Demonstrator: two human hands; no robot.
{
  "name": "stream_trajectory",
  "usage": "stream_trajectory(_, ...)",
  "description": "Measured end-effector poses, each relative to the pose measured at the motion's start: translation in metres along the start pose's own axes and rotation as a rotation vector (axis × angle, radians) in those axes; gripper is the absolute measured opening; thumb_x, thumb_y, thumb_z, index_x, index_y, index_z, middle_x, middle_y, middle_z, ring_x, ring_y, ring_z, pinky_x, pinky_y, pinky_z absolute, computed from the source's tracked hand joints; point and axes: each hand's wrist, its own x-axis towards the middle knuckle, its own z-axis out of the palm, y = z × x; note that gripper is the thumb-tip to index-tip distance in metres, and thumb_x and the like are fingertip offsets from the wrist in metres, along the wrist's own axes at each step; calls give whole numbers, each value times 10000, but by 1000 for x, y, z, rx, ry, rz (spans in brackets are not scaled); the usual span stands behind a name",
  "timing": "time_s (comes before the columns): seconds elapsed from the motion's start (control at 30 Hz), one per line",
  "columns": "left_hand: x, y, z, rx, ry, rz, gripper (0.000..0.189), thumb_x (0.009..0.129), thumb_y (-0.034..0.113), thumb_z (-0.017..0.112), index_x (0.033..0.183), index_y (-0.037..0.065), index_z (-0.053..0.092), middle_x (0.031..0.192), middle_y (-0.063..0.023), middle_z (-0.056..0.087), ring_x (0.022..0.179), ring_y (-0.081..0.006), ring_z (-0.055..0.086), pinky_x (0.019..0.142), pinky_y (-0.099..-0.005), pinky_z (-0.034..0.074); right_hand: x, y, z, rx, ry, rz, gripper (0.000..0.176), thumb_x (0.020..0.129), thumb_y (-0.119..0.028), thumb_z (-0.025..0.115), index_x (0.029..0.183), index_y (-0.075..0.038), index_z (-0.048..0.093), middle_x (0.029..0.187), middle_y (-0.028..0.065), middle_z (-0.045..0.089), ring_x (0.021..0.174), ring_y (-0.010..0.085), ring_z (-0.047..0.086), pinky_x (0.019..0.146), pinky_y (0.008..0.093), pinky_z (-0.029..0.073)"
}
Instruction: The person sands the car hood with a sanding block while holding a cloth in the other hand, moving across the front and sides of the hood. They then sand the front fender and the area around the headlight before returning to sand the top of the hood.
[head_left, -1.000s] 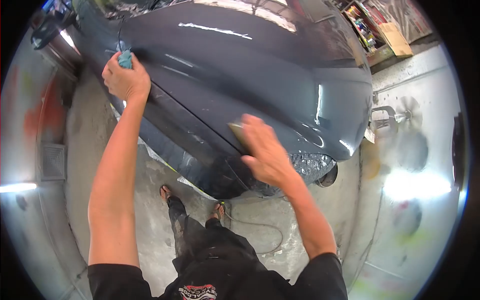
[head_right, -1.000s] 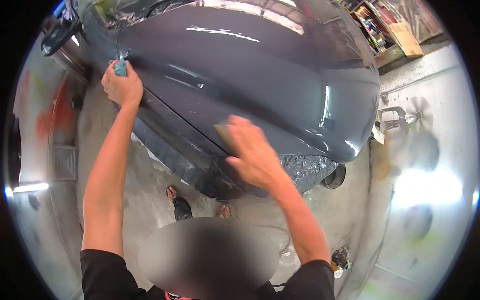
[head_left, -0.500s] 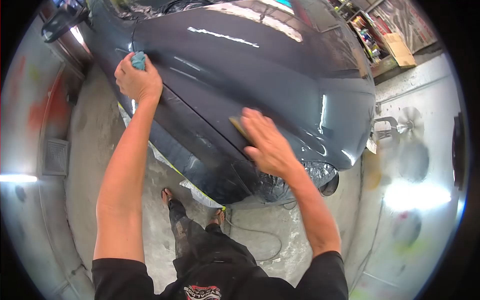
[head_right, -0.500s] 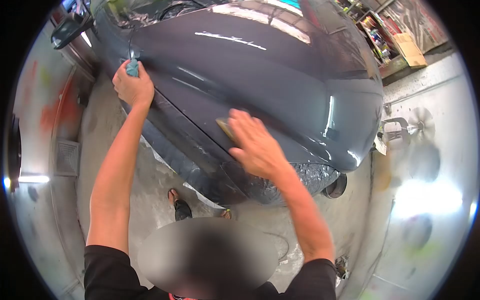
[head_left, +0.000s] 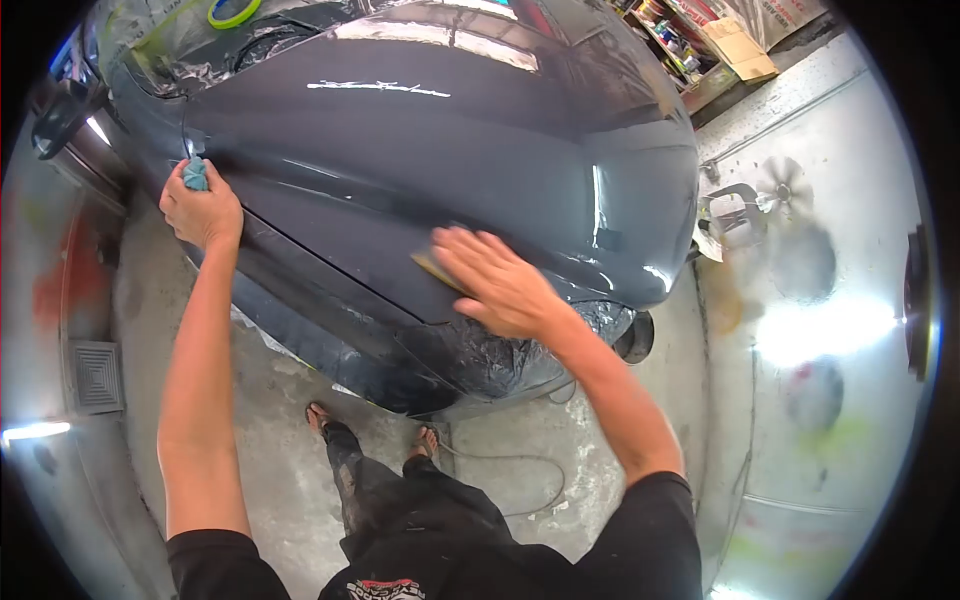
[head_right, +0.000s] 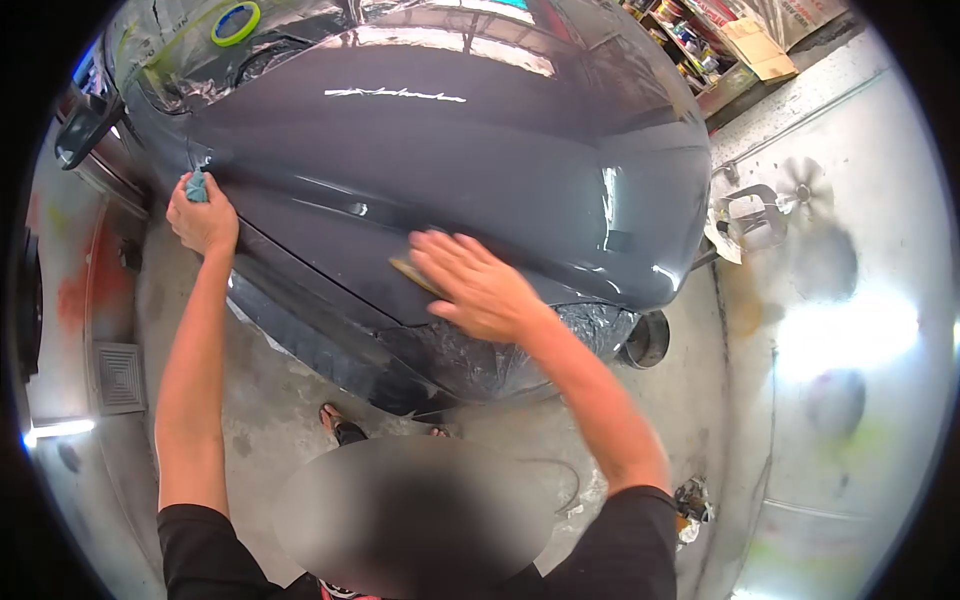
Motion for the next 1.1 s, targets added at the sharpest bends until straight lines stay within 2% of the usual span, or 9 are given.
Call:
stream_trajectory(0.07,-1,0,1,-5,-16,-9,423,1022,453,718,1387,251,651,1499,-112,556,1362,-361,551,1112,-542,450,-78,23,-6,-73,-109,104,791,1109,-546,491,1700,-41,346,1794,145,312,1672,304,264,1357,518,215)
stream_trajectory(0.17,1,0,-1,-19,-32,-16,423,1034,455,706,1399,250,644,1499,-116,555,1370,-360,548,1117,-537,447,-109,43,-8,-143,-163,94,806,1095,-543,518,1709,-53,338,1803,122,303,1672,287,269,1352,543,215)
stream_trajectory(0.37,2,-5,-1,9,-21,-15,434,1030,466,713,1405,259,644,1493,-113,560,1380,-351,546,1112,-535,452,80,0,1,-162,148,-156,726,1092,-520,552,1645,-60,459,1752,79,413,1635,224,345,1342,519,245)
stream_trajectory(0.47,3,0,5,24,-2,-24,438,1021,485,720,1395,265,659,1472,-110,583,1369,-345,561,1109,-529,462,86,1,5,-146,223,-162,715,1086,-485,578,1647,-57,460,1738,66,437,1626,205,357,1336,509,269)
stream_trajectory(0.6,1,-2,1,8,7,-28,453,1013,518,724,1387,267,683,1444,-112,616,1367,-338,573,1112,-513,476,-49,49,-16,-374,-22,-3,794,1010,-471,683,1687,-136,438,1802,10,336,1656,190,309,1341,525,256)
stream_trajectory(0.73,3,-5,3,-22,16,0,455,1019,521,717,1390,259,683,1432,-119,622,1366,-343,571,1114,-515,476,-88,51,-12,-286,16,96,808,993,-483,674,1672,-105,454,1805,40,325,1665,237,292,1352,538,210)
stream_trajectory(0.83,5,-5,5,14,-3,-9,435,1026,477,715,1388,241,666,1459,-121,594,1368,-351,560,1104,-517,472,5,32,-14,-212,167,-13,688,1067,-439,603,1608,-26,502,1746,127,408,1625,289,364,1316,546,299)
stream_trajectory(0.93,4,-3,0,0,-3,19,441,1025,474,716,1388,227,668,1446,-124,611,1362,-356,566,1105,-524,479,82,3,7,-66,378,68,658,1081,-388,607,1581,26,497,1696,185,456,1569,347,431,1291,534,344)
stream_trajectory(1.1,8,-18,12,28,34,82,445,1016,460,724,1378,205,681,1421,-131,644,1339,-364,589,1085,-530,498,-16,-3,8,16,464,361,739,995,-336,734,1580,33,472,1697,210,437,1570,401,410,1261,569,348)
